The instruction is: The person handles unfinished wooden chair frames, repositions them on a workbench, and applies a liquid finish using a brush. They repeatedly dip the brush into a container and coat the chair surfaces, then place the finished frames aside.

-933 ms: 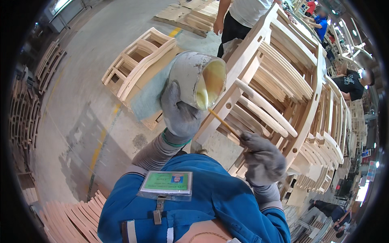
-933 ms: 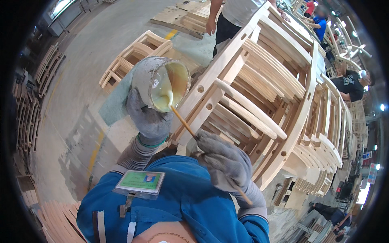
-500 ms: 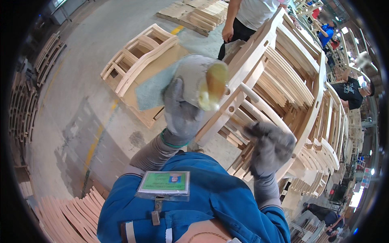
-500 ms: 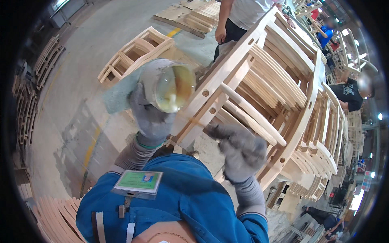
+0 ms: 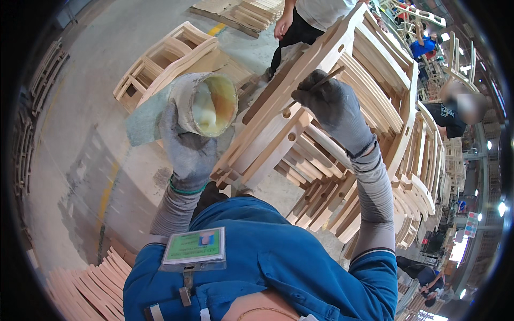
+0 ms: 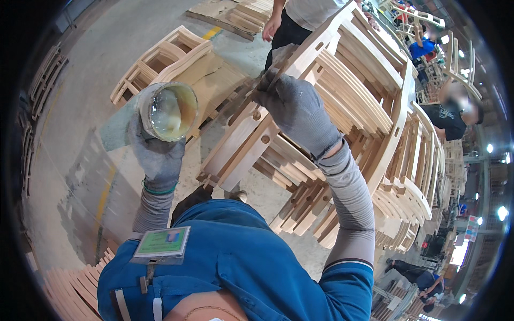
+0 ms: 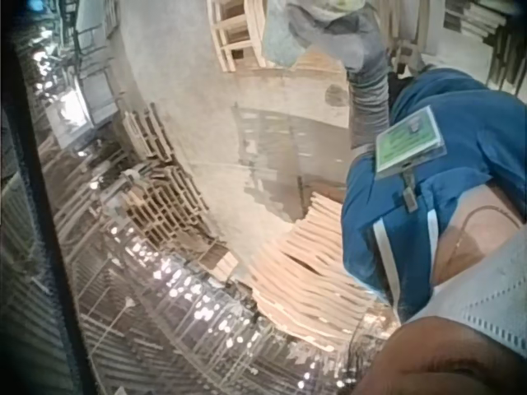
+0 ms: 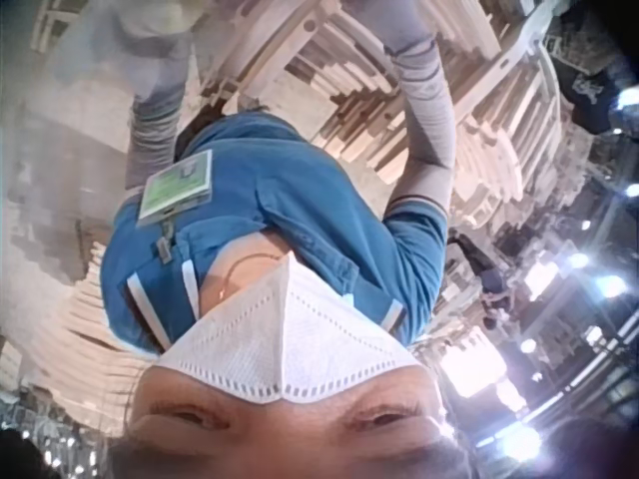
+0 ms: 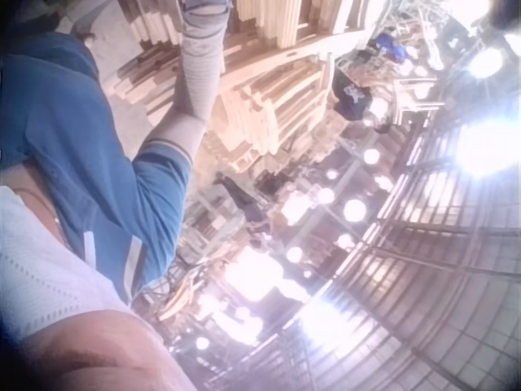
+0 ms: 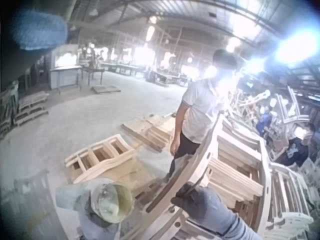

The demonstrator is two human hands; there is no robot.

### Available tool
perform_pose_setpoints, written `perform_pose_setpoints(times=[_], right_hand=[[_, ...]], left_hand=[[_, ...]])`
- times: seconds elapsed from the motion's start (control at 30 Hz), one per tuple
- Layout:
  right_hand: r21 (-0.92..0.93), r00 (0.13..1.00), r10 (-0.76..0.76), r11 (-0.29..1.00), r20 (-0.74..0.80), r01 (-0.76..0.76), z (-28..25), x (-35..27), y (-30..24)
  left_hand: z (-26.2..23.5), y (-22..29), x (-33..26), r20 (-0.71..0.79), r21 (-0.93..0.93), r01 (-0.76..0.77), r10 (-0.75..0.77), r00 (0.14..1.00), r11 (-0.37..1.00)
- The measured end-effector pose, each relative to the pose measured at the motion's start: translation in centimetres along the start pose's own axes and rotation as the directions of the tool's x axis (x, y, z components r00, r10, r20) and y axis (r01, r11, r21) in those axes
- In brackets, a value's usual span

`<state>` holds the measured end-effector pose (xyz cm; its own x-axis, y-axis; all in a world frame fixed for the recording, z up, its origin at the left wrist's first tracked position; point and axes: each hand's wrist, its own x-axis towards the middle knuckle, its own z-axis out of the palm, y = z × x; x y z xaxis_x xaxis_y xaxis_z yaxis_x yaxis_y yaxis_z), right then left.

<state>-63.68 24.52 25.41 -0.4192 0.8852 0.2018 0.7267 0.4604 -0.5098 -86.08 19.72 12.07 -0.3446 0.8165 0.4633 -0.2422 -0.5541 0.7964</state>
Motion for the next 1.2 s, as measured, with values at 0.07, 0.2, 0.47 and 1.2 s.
perform_pose_setpoints(times=[0.07,0.2,0.47,1.2], right_hand=[[-0.101,0.991,0.114,0.989,0.071,-0.106,-0.4,0.2,-0.9],[-0.061,0.988,0.117,0.992,0.096,-0.111,0.1,0.1,-1.8],[-0.051,0.982,0.173,0.984,0.070,-0.170,0.3,0.1,-1.2],[0.696,0.792,0.285,0.680,-0.540,0.230,-1.4,-7.1,-5.0]], left_hand=[[-0.3,0.2,0.4,0.058,0.130,-0.095,0.088,0.994,0.987],[0.1,0.4,0.3,-0.026,-0.113,0.071,-0.075,0.997,0.991],[0.1,0.2,0.2,-0.034,-0.134,0.083,-0.088,0.996,0.988],[5.3,0.7,0.9,0.276,-0.296,0.167,-0.083,0.958,0.941]])
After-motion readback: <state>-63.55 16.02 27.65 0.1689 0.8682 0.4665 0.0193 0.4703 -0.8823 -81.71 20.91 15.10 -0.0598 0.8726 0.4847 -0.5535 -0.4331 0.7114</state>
